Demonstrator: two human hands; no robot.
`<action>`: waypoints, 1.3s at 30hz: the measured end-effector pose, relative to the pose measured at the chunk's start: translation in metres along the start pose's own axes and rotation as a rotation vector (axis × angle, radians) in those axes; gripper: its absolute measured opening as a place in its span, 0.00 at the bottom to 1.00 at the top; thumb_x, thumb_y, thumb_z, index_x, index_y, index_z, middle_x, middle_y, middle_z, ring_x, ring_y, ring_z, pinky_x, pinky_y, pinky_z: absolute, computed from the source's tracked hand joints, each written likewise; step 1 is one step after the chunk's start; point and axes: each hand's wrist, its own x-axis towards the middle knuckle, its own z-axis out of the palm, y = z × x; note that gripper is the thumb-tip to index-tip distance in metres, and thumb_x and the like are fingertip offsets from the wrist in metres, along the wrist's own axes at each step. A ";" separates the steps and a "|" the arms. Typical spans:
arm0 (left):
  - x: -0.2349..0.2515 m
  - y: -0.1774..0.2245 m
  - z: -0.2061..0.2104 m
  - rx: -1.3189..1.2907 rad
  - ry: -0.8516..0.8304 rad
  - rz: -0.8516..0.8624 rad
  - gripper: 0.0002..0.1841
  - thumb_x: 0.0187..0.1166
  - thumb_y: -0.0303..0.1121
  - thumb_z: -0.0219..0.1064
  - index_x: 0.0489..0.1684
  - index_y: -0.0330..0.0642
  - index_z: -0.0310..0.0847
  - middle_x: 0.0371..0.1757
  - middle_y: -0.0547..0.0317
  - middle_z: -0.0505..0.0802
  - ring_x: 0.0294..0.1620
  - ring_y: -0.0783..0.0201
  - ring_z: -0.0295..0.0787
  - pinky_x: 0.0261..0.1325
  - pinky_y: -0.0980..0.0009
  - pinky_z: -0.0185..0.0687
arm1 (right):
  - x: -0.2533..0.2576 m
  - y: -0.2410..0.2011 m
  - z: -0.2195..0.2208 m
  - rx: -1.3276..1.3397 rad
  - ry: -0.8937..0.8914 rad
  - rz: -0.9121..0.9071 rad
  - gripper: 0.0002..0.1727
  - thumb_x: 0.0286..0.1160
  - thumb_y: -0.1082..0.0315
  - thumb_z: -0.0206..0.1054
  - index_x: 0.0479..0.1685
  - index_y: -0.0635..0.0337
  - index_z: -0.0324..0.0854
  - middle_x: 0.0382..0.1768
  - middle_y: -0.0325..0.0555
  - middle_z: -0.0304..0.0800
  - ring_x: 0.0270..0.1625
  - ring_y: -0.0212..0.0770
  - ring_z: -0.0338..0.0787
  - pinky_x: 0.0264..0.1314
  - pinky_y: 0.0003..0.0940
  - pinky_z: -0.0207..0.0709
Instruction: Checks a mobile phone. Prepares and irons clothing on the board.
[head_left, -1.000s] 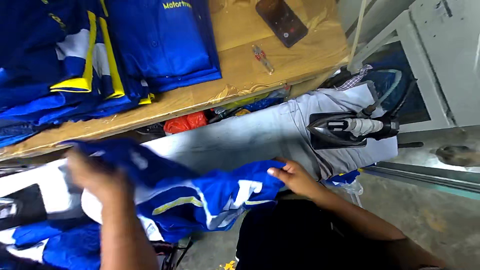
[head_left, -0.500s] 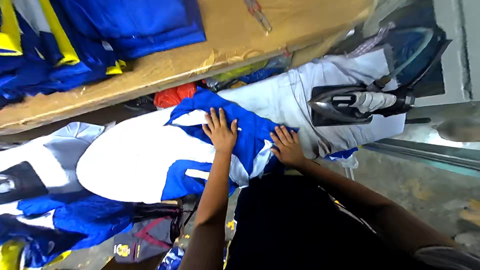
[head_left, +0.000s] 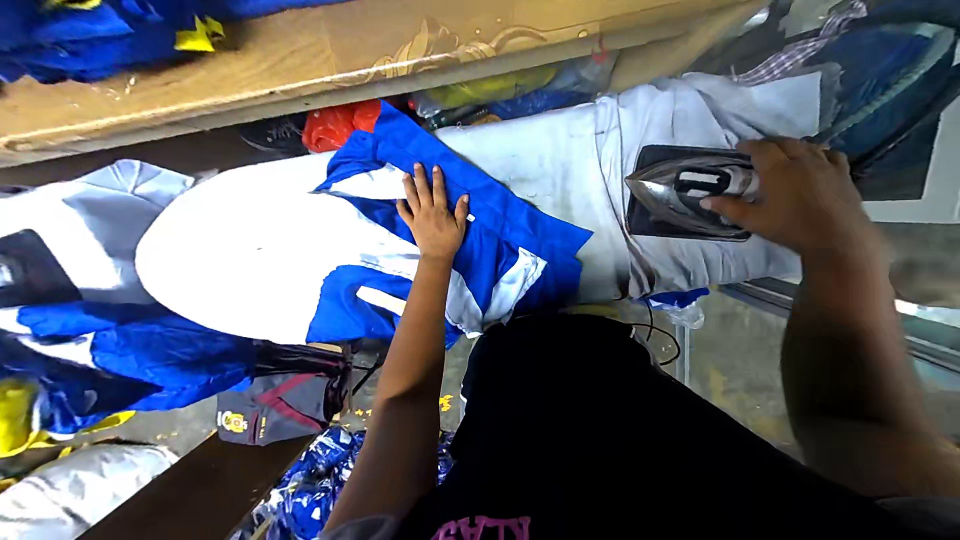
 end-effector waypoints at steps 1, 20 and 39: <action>-0.004 0.004 0.000 -0.003 -0.005 -0.007 0.39 0.87 0.63 0.45 0.91 0.45 0.62 0.93 0.37 0.61 0.93 0.31 0.51 0.81 0.26 0.47 | 0.009 0.015 -0.001 0.006 -0.083 -0.003 0.37 0.77 0.52 0.75 0.78 0.72 0.73 0.71 0.81 0.78 0.75 0.83 0.75 0.74 0.84 0.59; 0.045 -0.011 -0.084 -0.268 -0.574 0.071 0.22 0.90 0.35 0.58 0.77 0.34 0.77 0.80 0.34 0.78 0.83 0.31 0.68 0.80 0.31 0.62 | -0.032 -0.124 0.050 0.159 -0.208 -0.033 0.32 0.82 0.44 0.68 0.70 0.64 0.80 0.44 0.70 0.91 0.48 0.74 0.92 0.49 0.76 0.80; 0.090 -0.084 -0.100 -0.175 -0.533 -0.213 0.35 0.79 0.48 0.73 0.76 0.27 0.74 0.75 0.22 0.79 0.82 0.24 0.68 0.78 0.19 0.50 | 0.024 -0.217 0.082 0.011 -0.141 -0.022 0.36 0.86 0.37 0.57 0.69 0.64 0.79 0.49 0.68 0.91 0.55 0.71 0.92 0.52 0.69 0.81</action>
